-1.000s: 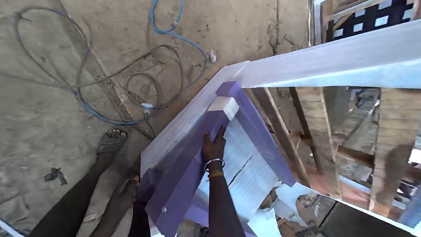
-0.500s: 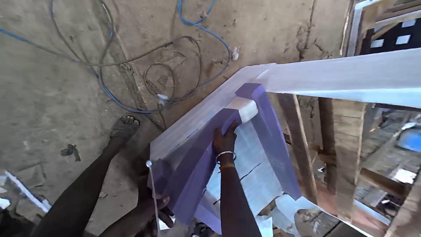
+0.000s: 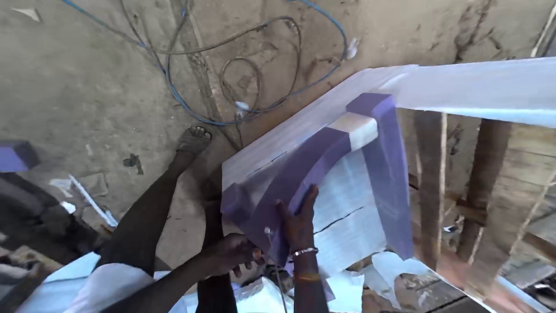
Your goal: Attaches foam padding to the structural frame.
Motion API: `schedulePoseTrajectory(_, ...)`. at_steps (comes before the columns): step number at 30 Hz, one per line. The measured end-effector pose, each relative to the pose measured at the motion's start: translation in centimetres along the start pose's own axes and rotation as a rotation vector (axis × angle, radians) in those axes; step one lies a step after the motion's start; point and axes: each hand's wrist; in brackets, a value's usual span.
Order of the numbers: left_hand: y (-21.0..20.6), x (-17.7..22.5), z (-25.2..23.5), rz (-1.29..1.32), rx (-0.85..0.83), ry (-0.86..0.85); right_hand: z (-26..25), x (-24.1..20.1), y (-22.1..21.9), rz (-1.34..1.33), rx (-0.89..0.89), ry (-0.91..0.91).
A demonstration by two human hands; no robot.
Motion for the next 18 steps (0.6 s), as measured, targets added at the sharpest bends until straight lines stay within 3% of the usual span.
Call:
schedulePoseTrajectory(3, 1.1, 1.2, -0.4, -0.258, -0.077, 0.106, 0.8, -0.1, 0.2, -0.136, 0.068, -0.018)
schedulePoseTrajectory(8, 4.2, 3.3, -1.6, -0.880, 0.260, 0.356, 1.2, -0.8, -2.5, -0.199, 0.247, 0.018)
schedulePoseTrajectory(12, 4.4, 3.1, -2.1, -0.994, 0.436, 0.380, 1.1, 0.5, -4.7, -0.199, 0.310, 0.024)
schedulePoseTrajectory(18, 5.3, 3.0, -2.2, -1.081, 0.285, 0.330, 1.1, -0.4, -5.1, -0.155, 0.234, 0.016)
Point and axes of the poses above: each hand's wrist, its own z-axis away from the middle knuckle, its own y-axis out of the back of the hand, x = y × z, and after that the axes turned 9 degrees about -y, right-handed
